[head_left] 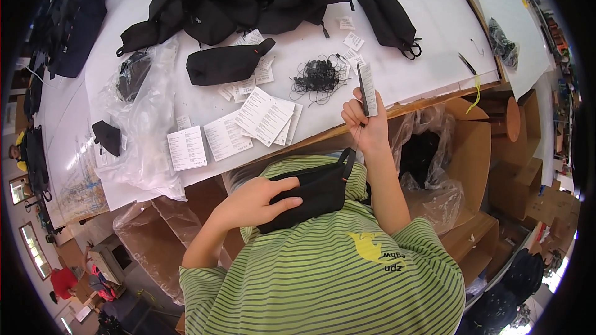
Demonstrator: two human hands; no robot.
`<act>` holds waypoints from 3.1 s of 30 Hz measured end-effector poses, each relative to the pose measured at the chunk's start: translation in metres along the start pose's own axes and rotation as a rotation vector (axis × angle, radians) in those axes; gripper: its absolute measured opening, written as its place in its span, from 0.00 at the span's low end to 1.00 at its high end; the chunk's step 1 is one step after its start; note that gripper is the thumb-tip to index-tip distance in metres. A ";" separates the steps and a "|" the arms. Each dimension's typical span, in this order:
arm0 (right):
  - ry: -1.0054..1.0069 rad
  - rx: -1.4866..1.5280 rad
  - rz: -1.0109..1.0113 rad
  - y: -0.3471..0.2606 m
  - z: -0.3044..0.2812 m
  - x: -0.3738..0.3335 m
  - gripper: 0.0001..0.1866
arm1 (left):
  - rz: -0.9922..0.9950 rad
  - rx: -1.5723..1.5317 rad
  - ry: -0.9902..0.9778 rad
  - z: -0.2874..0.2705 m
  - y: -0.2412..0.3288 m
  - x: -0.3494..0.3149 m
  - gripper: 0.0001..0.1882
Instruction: Packing small black pouches into larger bags, adding instruction cards and silica gel packets.
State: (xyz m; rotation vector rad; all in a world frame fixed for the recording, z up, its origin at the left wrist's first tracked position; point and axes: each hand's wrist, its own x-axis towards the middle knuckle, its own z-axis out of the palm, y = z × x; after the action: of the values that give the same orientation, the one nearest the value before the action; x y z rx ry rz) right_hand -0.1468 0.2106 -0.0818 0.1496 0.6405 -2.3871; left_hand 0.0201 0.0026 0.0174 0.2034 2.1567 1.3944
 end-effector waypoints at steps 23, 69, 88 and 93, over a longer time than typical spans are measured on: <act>0.286 -0.619 -0.144 -0.015 0.012 -0.014 0.08 | 0.041 0.085 0.157 -0.009 0.007 0.001 0.13; -0.457 -2.188 -0.784 -0.046 0.101 -0.050 0.08 | 0.326 0.288 1.002 -0.044 -0.001 0.059 0.22; -0.112 -1.083 -0.520 0.013 0.076 -0.032 0.14 | 0.085 -1.202 0.683 -0.006 0.001 0.066 0.23; -0.002 -0.933 -0.512 -0.003 0.095 -0.020 0.13 | 0.049 -1.102 0.529 0.010 0.009 0.063 0.26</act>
State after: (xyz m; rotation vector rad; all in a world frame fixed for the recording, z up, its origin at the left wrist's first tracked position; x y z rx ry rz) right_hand -0.1280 0.1779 0.0078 -0.4671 1.8776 -2.2560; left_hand -0.0286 0.0407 -0.0006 -0.5857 1.3857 2.6296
